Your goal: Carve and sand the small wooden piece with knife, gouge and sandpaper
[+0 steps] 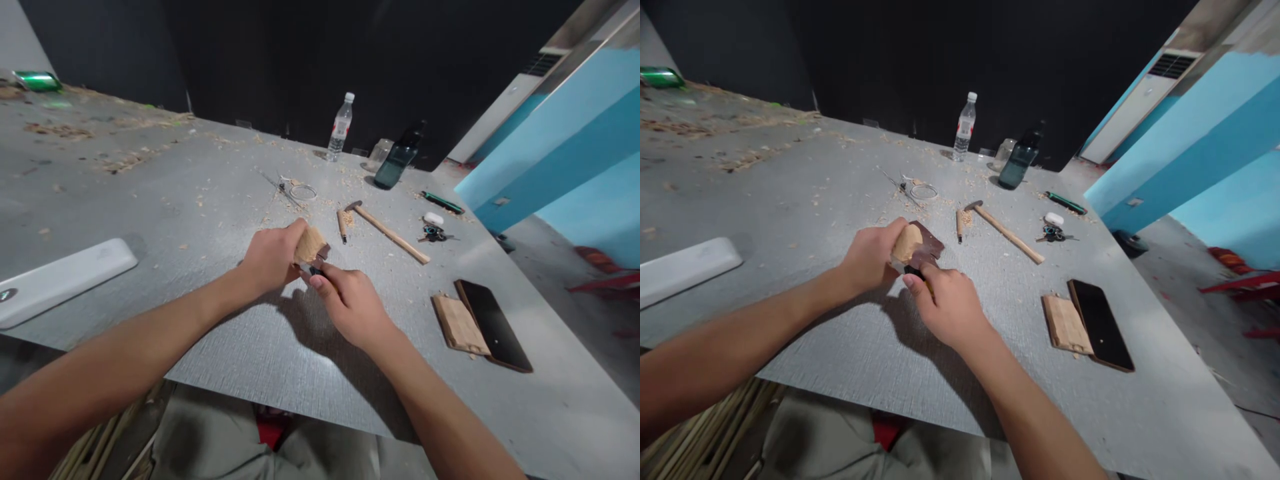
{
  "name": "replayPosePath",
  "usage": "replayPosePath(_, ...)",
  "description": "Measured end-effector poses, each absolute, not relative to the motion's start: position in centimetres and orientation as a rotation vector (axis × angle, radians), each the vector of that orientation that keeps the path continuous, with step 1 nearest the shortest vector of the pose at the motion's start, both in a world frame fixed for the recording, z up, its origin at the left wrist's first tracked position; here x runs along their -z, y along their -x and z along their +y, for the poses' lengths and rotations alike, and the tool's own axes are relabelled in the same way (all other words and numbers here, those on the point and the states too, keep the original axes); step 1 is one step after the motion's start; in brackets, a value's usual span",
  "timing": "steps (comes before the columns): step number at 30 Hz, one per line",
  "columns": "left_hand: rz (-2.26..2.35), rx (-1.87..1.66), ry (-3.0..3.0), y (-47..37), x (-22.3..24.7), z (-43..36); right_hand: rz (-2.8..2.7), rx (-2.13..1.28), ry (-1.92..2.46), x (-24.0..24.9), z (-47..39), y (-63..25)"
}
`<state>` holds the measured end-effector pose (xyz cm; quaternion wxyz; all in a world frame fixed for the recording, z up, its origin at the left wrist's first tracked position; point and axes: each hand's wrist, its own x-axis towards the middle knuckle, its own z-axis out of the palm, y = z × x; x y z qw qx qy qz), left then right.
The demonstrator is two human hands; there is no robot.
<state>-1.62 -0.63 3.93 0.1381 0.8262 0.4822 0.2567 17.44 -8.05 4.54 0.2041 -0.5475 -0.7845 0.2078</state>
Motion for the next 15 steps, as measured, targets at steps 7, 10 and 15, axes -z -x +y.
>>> replayPosePath(7, 1.338, -0.823, -2.263, 1.0, -4.0, -0.6, -2.243, -0.15, 1.612, -4.4, -7.1, -17.9)
replayPosePath(10, 1.162, -0.923, -2.071, 0.2, -3.9, -1.3, -2.148, -0.067, 1.675, -4.3, -5.7, -20.4)
replayPosePath(15, 1.007, -1.067, -1.916, -0.1, -3.4, -1.6, -1.517, 0.118, 1.849, -4.7, -4.0, -27.3)
